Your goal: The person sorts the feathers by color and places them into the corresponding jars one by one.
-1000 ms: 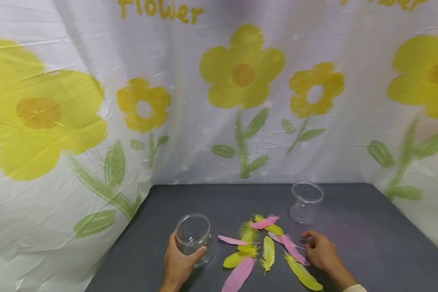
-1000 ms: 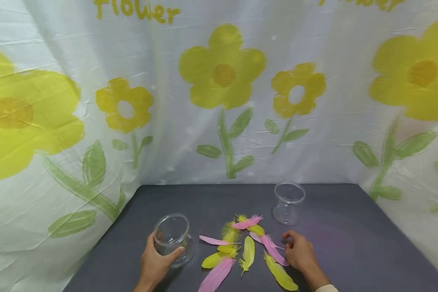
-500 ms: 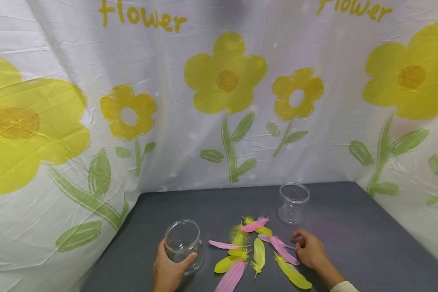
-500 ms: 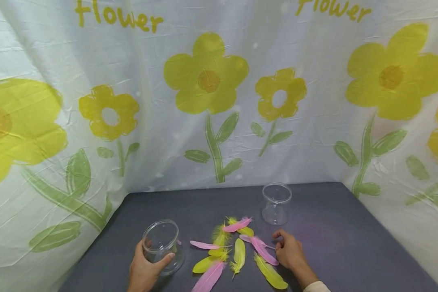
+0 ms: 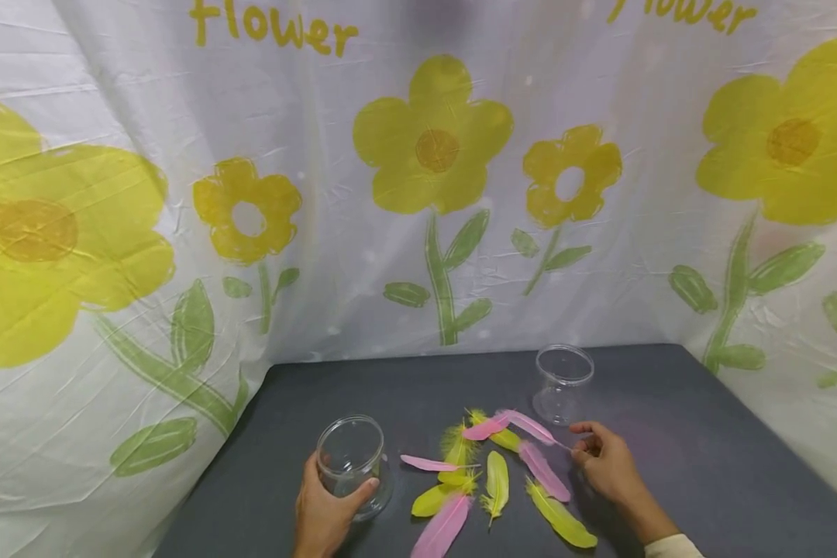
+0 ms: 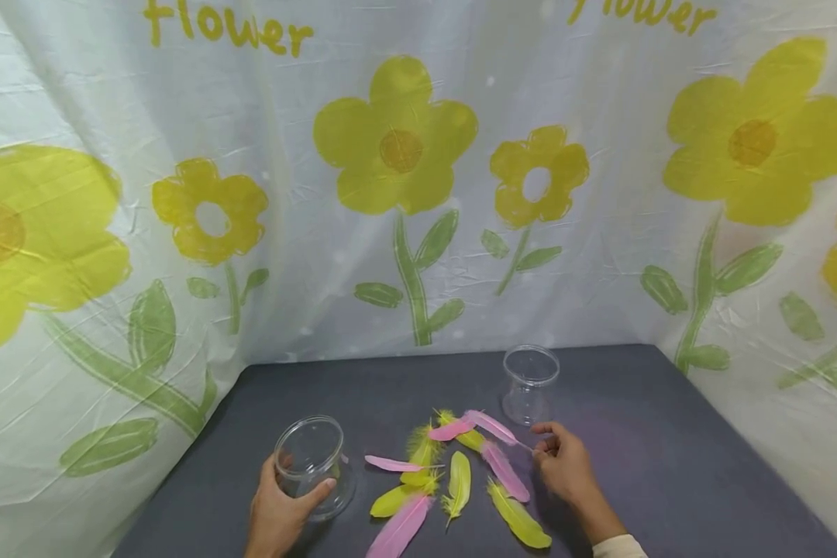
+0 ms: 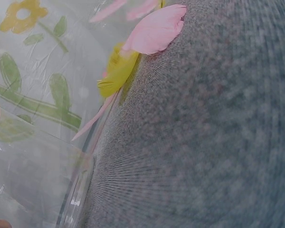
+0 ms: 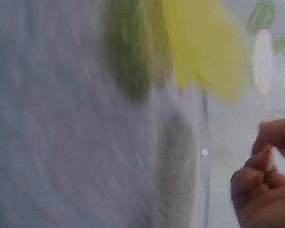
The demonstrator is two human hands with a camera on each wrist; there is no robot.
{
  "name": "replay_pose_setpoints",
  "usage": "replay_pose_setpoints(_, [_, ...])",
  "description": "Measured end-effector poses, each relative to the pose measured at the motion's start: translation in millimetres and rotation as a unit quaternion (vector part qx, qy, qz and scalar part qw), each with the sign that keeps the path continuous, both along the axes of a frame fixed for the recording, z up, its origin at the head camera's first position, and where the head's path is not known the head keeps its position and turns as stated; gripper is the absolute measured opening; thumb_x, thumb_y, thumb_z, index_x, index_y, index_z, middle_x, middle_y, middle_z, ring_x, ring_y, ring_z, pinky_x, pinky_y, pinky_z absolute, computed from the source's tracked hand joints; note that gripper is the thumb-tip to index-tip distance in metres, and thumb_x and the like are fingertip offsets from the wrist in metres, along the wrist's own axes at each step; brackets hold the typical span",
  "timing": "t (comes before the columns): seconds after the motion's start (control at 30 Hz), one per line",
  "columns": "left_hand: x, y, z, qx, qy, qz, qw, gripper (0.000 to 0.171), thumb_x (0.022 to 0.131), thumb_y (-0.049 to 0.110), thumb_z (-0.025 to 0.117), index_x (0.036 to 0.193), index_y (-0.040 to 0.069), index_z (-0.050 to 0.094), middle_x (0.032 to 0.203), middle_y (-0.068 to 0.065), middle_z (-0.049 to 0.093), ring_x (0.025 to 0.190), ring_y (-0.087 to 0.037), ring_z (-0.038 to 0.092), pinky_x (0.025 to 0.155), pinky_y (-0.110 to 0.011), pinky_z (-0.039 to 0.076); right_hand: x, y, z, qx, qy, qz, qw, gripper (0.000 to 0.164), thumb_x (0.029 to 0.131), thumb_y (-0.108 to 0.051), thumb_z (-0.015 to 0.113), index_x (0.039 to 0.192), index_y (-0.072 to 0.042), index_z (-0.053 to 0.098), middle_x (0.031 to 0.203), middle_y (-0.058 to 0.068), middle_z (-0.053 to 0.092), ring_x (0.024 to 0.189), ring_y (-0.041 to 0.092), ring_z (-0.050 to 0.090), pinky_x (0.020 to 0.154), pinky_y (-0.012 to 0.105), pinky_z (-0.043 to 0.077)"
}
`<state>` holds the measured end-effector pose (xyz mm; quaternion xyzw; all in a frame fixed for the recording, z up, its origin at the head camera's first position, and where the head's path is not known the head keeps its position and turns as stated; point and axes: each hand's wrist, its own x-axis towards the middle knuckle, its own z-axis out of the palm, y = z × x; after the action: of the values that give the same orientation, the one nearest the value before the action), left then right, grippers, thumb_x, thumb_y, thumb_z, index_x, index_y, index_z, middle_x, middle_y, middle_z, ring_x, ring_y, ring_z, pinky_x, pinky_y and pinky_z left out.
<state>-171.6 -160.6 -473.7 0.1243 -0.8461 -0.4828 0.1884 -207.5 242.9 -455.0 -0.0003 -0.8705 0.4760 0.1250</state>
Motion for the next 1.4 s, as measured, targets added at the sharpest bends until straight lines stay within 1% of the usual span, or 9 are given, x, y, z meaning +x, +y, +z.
replay_pose_setpoints(0.23, [4.9,0,-2.4,0.01,0.019,-0.011,0.9997,0.106,0.061,0.039,0.092,0.14,-0.002,0.034,0.13,-0.027,0.049,0.118,-0.044,0.047,0.094,-0.061,0.036,1.6,3,23.7,-0.009,0.046,0.017,0.999,0.031,0.083,0.013,0.064,0.112,0.003,0.06,0.079,0.009,0.059,0.065,0.018,0.053,0.053,0.026,0.043])
replay_pose_setpoints(0.37, [8.1,-2,-4.3,0.015,0.031,-0.01,0.9994,0.104,0.059,0.036,0.093,0.139,-0.001,0.036,0.129,-0.025,0.051,0.117,-0.042,0.048,0.095,-0.059,0.036,0.2,-4,37.4,0.001,0.066,0.046,0.997,0.029,0.086,0.01,0.064,0.113,0.001,0.06,0.082,0.01,0.06,0.067,0.019,0.054,0.054,0.027,0.044])
replay_pose_setpoints(0.47, [10.1,-2,-5.6,0.014,0.034,-0.009,0.9993,0.104,0.058,0.037,0.093,0.138,0.0,0.038,0.128,-0.024,0.052,0.117,-0.041,0.049,0.095,-0.057,0.038,-1.5,-13,48.0,-0.003,0.064,0.073,0.995,0.029,0.088,0.009,0.062,0.115,-0.001,0.06,0.084,0.011,0.06,0.07,0.024,0.055,0.057,0.028,0.045])
replay_pose_setpoints(0.6, [9.9,1,-6.1,0.007,0.034,-0.015,0.9993,0.104,0.059,0.041,0.092,0.138,0.0,0.039,0.128,-0.024,0.053,0.116,-0.041,0.05,0.094,-0.057,0.038,-3.8,-26,62.3,-0.008,0.047,0.105,0.993,0.029,0.09,0.007,0.061,0.117,-0.002,0.059,0.086,0.011,0.059,0.073,0.029,0.055,0.059,0.029,0.046])
replay_pose_setpoints(0.83, [2.6,2,-2.3,0.012,0.046,-0.015,0.9988,0.102,0.06,0.036,0.092,0.139,0.0,0.038,0.13,-0.023,0.051,0.119,-0.041,0.048,0.096,-0.057,0.037,-14.3,-56,85.9,-0.002,0.042,0.168,0.985,0.028,0.091,0.008,0.058,0.118,-0.001,0.057,0.086,0.012,0.058,0.073,0.026,0.055,0.062,0.03,0.045])
replay_pose_setpoints(0.93, [0.1,1,-0.5,0.012,0.052,-0.019,0.9984,0.103,0.06,0.035,0.092,0.139,0.0,0.037,0.131,-0.024,0.051,0.119,-0.041,0.048,0.096,-0.057,0.037,-19.6,-68,93.6,-0.009,0.036,0.196,0.98,0.028,0.091,0.009,0.057,0.117,0.0,0.057,0.086,0.013,0.058,0.071,0.027,0.053,0.06,0.03,0.044])
replay_pose_setpoints(1.13, [1.1,1,-2.1,0.008,0.049,-0.017,0.9986,0.103,0.06,0.033,0.093,0.139,-0.001,0.037,0.131,-0.025,0.05,0.119,-0.041,0.048,0.096,-0.058,0.037,-25.1,-96,100.7,-0.017,0.023,0.253,0.967,0.027,0.092,0.009,0.055,0.118,0.001,0.056,0.084,0.012,0.057,0.063,0.023,0.049,0.053,0.027,0.041])
replay_pose_setpoints(1.27, [2.7,1,-2.4,0.011,0.045,-0.015,0.9988,0.102,0.06,0.032,0.093,0.14,0.0,0.037,0.132,-0.024,0.05,0.119,-0.041,0.048,0.097,-0.058,0.036,-27.1,-118,106.3,0.01,0.025,0.285,0.958,0.026,0.093,0.008,0.054,0.118,0.0,0.058,0.084,0.01,0.057,0.063,0.02,0.049,0.055,0.029,0.041])
replay_pose_setpoints(1.4, [-0.6,2,1.8,0.011,0.04,-0.021,0.9989,0.104,0.062,0.035,0.092,0.142,0.001,0.035,0.135,-0.022,0.048,0.121,-0.04,0.046,0.098,-0.058,0.035,-28.1,-139,114.3,0.036,0.012,0.297,0.954,0.027,0.092,0.007,0.055,0.117,-0.003,0.059,0.084,0.008,0.057,0.06,0.018,0.048,0.052,0.029,0.039])
